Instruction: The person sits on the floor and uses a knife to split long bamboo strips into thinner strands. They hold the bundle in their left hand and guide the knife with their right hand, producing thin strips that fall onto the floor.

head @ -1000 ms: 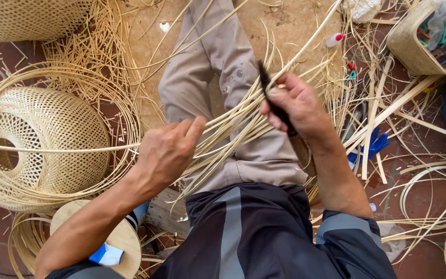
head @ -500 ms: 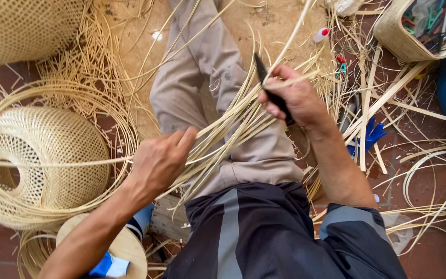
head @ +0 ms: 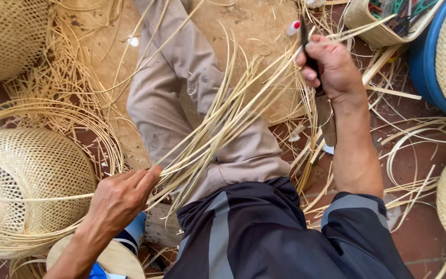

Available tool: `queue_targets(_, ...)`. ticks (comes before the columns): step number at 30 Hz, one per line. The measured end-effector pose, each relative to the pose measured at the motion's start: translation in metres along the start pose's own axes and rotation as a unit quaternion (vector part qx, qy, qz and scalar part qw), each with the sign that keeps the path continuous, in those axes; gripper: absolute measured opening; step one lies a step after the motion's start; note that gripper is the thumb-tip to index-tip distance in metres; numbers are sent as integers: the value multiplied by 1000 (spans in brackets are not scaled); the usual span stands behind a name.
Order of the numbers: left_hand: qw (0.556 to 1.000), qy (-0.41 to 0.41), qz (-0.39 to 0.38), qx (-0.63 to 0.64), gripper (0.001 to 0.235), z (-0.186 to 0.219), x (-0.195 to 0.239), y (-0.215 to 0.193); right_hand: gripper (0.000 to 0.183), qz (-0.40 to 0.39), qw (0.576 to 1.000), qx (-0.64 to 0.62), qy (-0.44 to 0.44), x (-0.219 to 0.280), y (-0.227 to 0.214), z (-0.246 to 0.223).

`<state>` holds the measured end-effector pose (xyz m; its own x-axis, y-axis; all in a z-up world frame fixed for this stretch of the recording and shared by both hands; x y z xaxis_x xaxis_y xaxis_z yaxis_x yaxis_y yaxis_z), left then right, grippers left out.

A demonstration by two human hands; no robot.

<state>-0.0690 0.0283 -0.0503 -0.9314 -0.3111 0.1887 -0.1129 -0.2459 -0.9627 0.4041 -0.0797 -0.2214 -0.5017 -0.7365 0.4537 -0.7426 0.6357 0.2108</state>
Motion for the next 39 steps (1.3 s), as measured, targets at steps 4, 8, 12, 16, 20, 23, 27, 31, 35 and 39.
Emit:
queue_targets(4, 999, -49, 13, 0, 47, -18, -1, -13, 4, 152, 975, -150, -62, 5, -70, -41)
queue_targets(8, 962, -237, 124, 51, 27, -53, 0, -52, 9, 80, 983, -155, -59, 26, -13, -31)
queue_targets(12, 932, -152, 295, 146, 11, -52, -26, -85, 19, -95, 994, -12, -47, 70, 123, 11)
queue_targets(16, 865, -353, 106, 341, 20, -57, -50, -52, 55, -334, 941, -40, 37, 124, 254, 3)
queue_targets(20, 812, -290, 135, 489, 21, -30, -67, -45, 44, -381, 918, -89, 68, 137, 313, -19)
queue_targets(23, 776, -320, 111, 531, 23, -28, -62, -23, 35, -335, 937, -75, 68, 115, 293, -15)
queue_targets(27, 761, -314, 105, 558, 23, -33, -40, -4, 18, -258, 961, -96, 14, 70, 231, -18)
queue_targets(31, 735, -343, 88, 579, 25, -39, -24, 3, 16, -205, 970, -130, 5, 48, 181, -33)
queue_targets(35, 742, -360, 80, 560, 25, -40, -22, -3, 17, -76, 993, -84, -34, 33, 129, -32)
queue_targets(39, 796, -350, 39, 493, 26, -40, -27, -9, 21, -59, 990, -119, -54, 1, 60, -12)
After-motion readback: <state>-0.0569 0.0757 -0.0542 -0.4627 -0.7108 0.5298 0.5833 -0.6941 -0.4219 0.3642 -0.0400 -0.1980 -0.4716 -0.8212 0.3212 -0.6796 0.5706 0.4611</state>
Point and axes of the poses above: each hand's wrist, its own x-axis away from the middle knuckle, its own y-axis out of the palm, z = x × y, the point moved 7 cm from there along -x, towards the middle knuckle, and after that the axes turned 7 degrees about z, right-handed, at the moved point
